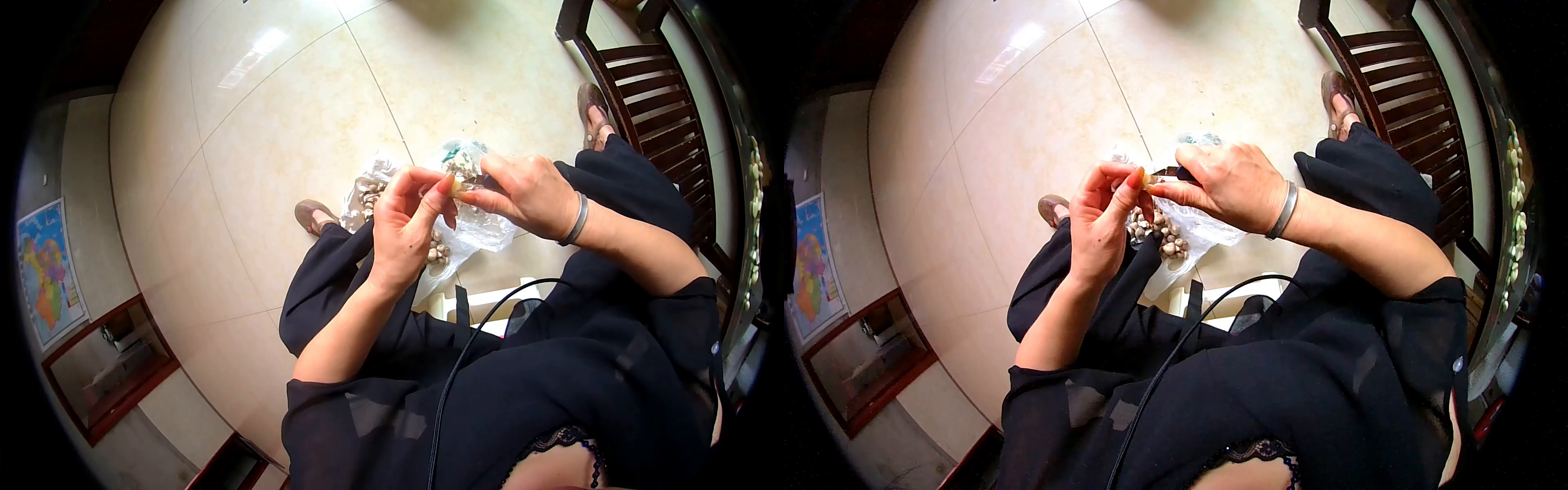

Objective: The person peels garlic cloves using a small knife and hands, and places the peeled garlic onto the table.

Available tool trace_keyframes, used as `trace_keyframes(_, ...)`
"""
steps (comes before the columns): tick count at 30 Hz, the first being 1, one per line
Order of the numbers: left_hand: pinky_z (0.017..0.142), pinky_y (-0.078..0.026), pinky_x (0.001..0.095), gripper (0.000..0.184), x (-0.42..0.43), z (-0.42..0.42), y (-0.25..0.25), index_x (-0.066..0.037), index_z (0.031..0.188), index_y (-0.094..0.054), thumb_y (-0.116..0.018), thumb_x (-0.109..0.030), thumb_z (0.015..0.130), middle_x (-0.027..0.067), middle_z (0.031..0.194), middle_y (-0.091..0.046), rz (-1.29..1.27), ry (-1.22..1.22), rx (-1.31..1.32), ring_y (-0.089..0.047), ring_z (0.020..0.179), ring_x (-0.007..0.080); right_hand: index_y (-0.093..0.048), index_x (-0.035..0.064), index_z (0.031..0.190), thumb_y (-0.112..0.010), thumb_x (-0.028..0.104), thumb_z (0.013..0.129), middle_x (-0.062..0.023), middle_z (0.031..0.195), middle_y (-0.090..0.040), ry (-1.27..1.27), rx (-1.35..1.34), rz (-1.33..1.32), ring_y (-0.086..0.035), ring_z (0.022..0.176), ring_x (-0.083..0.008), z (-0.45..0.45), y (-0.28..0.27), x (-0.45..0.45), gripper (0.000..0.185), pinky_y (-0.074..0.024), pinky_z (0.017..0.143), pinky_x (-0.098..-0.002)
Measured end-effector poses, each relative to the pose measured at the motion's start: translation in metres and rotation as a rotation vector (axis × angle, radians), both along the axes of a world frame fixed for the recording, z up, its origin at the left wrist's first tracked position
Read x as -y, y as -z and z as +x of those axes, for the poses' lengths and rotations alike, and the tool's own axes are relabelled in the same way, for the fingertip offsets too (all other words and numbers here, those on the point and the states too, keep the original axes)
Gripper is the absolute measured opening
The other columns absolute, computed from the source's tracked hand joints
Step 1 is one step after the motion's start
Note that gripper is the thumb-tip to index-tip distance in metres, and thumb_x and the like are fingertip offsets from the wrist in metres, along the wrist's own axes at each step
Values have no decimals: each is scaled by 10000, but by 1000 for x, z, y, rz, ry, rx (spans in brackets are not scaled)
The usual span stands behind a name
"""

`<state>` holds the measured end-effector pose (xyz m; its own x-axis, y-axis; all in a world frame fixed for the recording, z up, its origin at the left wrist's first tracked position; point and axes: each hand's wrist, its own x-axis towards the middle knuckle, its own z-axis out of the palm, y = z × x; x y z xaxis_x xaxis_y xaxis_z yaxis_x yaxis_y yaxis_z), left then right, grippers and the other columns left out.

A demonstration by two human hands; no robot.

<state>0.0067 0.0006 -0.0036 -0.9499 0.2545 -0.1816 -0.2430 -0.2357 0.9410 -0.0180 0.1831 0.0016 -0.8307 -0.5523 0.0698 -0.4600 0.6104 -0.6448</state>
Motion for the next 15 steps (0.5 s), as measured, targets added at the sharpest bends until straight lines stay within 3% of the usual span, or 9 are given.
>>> trace_keyframes(3,583,-430,202,99,-3,1,-5,5,873,-503,-516,-91,860,39,724,-538,-33,-20,-2,-513,631,79,-460,23,731,-550,354,805,-149,613,-519,3,-5,-9,-547,563,-315,0,1,0,350,-431,491,-360)
trace_keyframes(15,576,-449,209,106,-1,0,-8,19,868,-517,-524,-86,853,51,713,-550,-68,-12,9,-536,625,88,-457,35,687,-514,309,834,-137,587,-513,-53,-9,21,-541,539,-295,0,3,0,316,-422,472,-348)
